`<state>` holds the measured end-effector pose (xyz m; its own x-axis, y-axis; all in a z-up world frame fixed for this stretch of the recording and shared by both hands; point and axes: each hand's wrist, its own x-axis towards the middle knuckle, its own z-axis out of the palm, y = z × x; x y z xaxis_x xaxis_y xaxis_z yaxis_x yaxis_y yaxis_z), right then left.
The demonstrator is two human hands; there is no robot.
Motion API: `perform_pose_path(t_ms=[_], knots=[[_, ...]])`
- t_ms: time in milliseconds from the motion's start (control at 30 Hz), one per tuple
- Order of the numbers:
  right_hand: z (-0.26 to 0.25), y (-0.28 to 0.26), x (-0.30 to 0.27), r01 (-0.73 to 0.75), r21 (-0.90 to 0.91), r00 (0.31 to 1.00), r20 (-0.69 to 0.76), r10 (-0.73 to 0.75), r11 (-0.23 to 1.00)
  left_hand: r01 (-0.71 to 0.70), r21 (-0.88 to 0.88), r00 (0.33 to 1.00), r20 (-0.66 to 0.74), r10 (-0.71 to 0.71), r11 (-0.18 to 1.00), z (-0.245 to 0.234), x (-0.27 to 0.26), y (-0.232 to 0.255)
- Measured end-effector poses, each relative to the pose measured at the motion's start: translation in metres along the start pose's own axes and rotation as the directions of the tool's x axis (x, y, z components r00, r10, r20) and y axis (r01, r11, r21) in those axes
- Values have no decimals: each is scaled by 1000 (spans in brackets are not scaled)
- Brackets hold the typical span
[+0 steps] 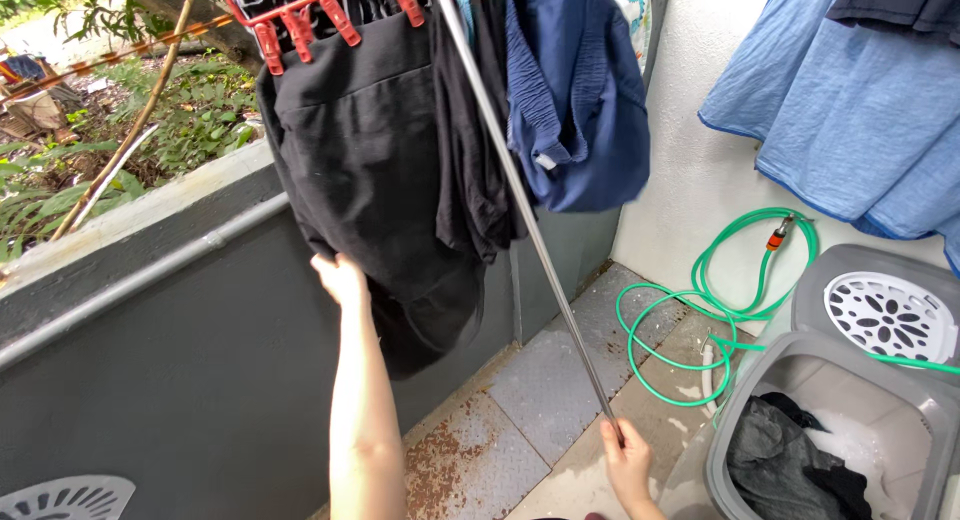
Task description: The person hangs several clothes and a patterned sheet on a long metal rod using a reaching pole with a hooked end.
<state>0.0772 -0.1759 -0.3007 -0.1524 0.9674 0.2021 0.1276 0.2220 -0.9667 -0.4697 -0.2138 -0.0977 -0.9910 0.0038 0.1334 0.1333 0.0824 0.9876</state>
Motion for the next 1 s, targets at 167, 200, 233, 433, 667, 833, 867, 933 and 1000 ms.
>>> perform_pose_path(t_ms=[167, 200, 233, 433, 667, 833, 867, 933, 1000], knots=[[-49, 37, -2, 85, -296, 994, 89, -61, 952, 43, 101, 944, -331, -7, 994, -12, -14, 40], [-59, 48, -5, 81, -296, 995, 76, -61, 952, -12, 22, 911, -413, 20, 1000, -14, -27, 47], [-63, 58, -5, 43, -349, 990, 143, 8, 936, -260, 61, 858, -442, 260, 964, -10, -48, 51], [-36, 35, 25, -70, 122, 992, 113, 56, 990, -551, -455, 773, 37, 633, 700, 61, -235, 76], [-74, -140, 158, 202, 223, 964, -215, -154, 954, -466, -520, 388, 607, 694, 716, 137, -373, 98], [-173, -249, 285, 446, 208, 861, -364, -354, 871, -388, -613, 251, 648, 719, 688, 174, -414, 137], [-197, -271, 308, 505, 82, 814, -376, -443, 859, -381, -635, 233, 638, 734, 672, 179, -421, 146], [-235, -312, 348, 528, 40, 789, -391, -473, 848, -370, -666, 214, 618, 757, 648, 188, -433, 161], [-266, -351, 382, 504, 65, 799, -415, -436, 861, -358, -695, 179, 605, 776, 624, 197, -442, 172]])
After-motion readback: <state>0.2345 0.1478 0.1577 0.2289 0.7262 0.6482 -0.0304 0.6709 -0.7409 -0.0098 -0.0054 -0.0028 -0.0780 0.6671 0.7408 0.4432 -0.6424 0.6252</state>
